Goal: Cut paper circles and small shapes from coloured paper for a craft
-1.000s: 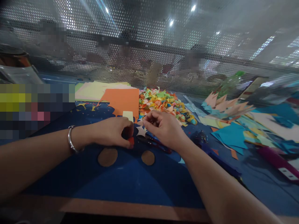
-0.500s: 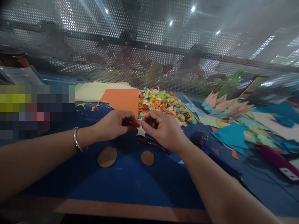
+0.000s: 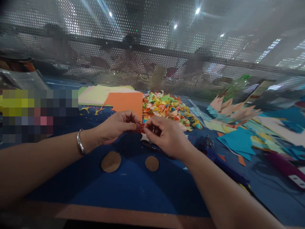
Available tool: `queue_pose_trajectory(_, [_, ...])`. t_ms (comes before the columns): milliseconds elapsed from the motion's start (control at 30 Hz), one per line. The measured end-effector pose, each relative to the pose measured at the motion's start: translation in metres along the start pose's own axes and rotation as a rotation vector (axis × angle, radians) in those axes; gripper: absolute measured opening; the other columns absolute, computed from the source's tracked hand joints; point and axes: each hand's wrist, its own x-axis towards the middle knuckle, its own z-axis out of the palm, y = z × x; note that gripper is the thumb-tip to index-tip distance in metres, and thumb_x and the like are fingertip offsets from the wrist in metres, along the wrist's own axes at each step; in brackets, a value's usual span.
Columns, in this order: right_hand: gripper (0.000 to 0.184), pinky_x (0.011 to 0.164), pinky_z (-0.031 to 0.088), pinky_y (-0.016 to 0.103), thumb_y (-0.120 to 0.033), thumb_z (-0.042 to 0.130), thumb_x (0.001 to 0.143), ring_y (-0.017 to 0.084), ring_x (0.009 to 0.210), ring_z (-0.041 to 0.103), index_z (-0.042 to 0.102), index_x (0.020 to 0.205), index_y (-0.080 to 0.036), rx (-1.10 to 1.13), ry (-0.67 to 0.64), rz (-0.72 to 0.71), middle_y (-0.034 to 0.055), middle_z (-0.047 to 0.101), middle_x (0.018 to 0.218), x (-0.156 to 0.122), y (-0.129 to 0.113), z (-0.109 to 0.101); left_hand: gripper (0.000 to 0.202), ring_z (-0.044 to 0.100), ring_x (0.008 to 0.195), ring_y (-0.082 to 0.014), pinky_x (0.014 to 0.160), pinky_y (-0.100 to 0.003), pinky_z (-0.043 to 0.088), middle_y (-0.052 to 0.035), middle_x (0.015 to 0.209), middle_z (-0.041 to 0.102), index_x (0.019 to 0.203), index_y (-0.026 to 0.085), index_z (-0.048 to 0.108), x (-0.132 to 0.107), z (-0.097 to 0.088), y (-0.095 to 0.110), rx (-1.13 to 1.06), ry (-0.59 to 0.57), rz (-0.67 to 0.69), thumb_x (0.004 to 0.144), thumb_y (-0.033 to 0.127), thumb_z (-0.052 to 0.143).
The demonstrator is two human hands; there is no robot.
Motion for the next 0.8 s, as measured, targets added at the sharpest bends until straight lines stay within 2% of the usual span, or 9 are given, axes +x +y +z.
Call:
queue_pose_trajectory(267, [0.021,0.054,0.041,0.024,-0.035,0.055,0.091,0.012,0.058,0.053,0.069,0.089,-0.019,0.006,-0.056,-0.003,0.0031,0.064,0.075,-0.001,0.001,0.0,0.02,0.065,0.066,-0.0081,0.071,-0.025,0.051,0.0033,0.068,0.062,0.077,0.014,0.054,0.001,-0.002,-0.003,0.037,0.023,0.055,0.069,0.004,0.069])
queue_pose_trajectory(467, [0.023,0.05,0.04,0.025,-0.041,0.059,0.09,0.01,0.052,0.052,0.066,0.092,-0.019,0.091,0.041,0.107,0.0019,0.064,0.075,-0.002,0.006,0.003,0.021,0.064,0.066,-0.0087,0.069,-0.026,0.05,0.0031,0.07,0.063,0.079,0.016,0.051,0.003,-0.004,-0.004,0.176,0.053,0.176,0.072,0.007,0.068])
queue_pose_trajectory(567, [0.024,0.051,0.042,0.025,-0.043,0.063,0.088,0.01,0.053,0.053,0.064,0.093,-0.02,0.117,0.082,0.144,0.0014,0.063,0.077,-0.001,0.011,0.004,0.021,0.063,0.066,-0.0079,0.068,-0.026,0.049,0.0029,0.071,0.062,0.081,0.017,0.051,0.004,-0.005,-0.004,0.198,0.05,0.182,0.072,0.007,0.067])
queue_pose_trajectory(800, [0.034,0.048,0.039,0.026,-0.051,0.062,0.086,0.012,0.051,0.052,0.066,0.088,-0.018,0.159,-0.008,0.213,0.0027,0.063,0.072,0.001,0.012,0.005,0.024,0.06,0.067,-0.0081,0.07,-0.027,0.05,0.0028,0.072,0.061,0.08,0.017,0.051,0.004,-0.004,-0.005,0.21,0.05,0.2,0.07,0.011,0.071])
